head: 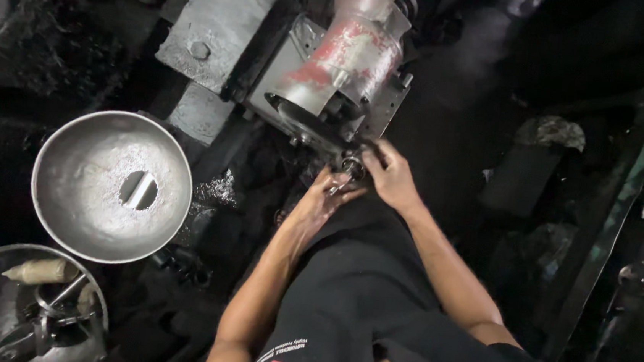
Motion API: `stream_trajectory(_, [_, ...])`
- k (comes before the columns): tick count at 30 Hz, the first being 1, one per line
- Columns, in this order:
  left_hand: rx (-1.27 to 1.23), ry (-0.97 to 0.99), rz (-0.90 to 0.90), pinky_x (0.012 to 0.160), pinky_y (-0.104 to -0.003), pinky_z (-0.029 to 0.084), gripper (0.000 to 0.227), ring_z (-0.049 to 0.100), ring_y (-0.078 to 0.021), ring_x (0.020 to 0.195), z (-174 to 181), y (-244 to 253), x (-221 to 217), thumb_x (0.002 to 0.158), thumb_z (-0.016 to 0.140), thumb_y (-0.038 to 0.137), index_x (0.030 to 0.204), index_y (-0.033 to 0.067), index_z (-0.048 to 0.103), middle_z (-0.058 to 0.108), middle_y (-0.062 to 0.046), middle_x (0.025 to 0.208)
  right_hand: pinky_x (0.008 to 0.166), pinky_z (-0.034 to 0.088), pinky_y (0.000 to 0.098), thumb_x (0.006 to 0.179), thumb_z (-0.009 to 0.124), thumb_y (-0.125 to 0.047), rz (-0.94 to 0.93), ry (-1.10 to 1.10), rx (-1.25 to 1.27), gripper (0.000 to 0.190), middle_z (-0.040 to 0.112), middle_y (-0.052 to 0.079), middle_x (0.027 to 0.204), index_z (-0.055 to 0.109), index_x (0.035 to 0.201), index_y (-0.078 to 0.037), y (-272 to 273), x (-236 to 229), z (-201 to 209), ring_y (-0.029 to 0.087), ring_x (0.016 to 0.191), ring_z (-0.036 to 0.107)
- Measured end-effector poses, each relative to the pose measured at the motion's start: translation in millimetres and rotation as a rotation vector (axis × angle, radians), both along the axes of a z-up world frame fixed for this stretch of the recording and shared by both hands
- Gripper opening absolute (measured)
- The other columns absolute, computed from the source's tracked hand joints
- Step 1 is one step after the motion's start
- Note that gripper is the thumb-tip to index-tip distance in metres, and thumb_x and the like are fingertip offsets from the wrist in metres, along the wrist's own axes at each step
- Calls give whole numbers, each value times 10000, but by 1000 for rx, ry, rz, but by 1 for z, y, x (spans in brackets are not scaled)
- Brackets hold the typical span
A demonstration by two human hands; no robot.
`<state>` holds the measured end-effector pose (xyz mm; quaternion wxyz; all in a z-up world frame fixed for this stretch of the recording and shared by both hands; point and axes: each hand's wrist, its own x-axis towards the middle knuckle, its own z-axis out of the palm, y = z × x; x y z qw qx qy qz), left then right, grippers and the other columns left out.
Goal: The person repeatedly grinds a cylindrical metal part against a bench grinder, then dips it into a water basin to cool and clean it. The cycle of grinding and dipping is repeated several times throughout the clip.
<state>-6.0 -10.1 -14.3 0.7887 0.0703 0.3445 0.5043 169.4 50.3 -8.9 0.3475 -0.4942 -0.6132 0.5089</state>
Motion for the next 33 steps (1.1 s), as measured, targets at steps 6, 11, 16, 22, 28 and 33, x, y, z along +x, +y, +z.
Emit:
stream_trajectory(6, [84, 2, 44, 1099, -574, 523, 537, 594, -295, 1133, -16, 4, 13, 877, 671, 66, 1357, -8, 442, 546, -165, 1240, 929, 491, 270, 1088, 579, -189, -139, 100, -32, 310, 674, 40, 1108, 651, 1313, 11, -27, 4, 6, 93, 1031, 590])
stream_trajectory(11, [56, -42, 53, 1038, -529, 532, 460, 634, -262, 1127, -21, 0, 11, 877, 653, 136, 1294, 47, 482, 589, -120, 1247, 945, 502, 257, 1085, 565, -218, -125, 104, 39, 310, 693, 31, 1155, 642, 1284, 7, -26, 1, 0, 86, 1070, 621])
stream_trajectory(16, [40, -56, 135, 1009, -569, 562, 377, 641, -326, 1051, -36, 11, 12, 906, 670, 129, 1229, -3, 528, 605, -160, 1160, 905, 502, 254, 1070, 583, -190, -145, 65, 42, 295, 694, 35, 1108, 648, 1275, 13, -16, -2, -19, 83, 1013, 606])
stream_trajectory(22, [-33, -3, 131, 991, -510, 565, 380, 674, -302, 1054, -45, 1, 3, 854, 637, 151, 1212, 44, 567, 648, -136, 1157, 853, 511, 249, 1046, 619, -157, -143, 112, -4, 265, 689, 38, 1078, 653, 1230, 31, -17, -11, -42, 83, 983, 610])
stream_trajectory(28, [29, -22, 138, 1041, -496, 559, 353, 661, -315, 1050, -59, -4, -10, 989, 622, 261, 1221, -2, 577, 645, -158, 1110, 824, 509, 240, 1038, 619, -177, -92, 153, -84, 277, 685, 13, 1042, 627, 1226, 25, -12, -25, -55, 68, 958, 601])
stream_trajectory(33, [35, -34, 127, 1013, -510, 554, 409, 671, -301, 1042, -68, -3, -12, 945, 630, 294, 1240, 14, 589, 666, -145, 1145, 760, 486, 256, 1057, 626, -185, -46, 95, -98, 237, 644, 36, 955, 656, 1125, 40, -9, -20, -51, 70, 888, 541])
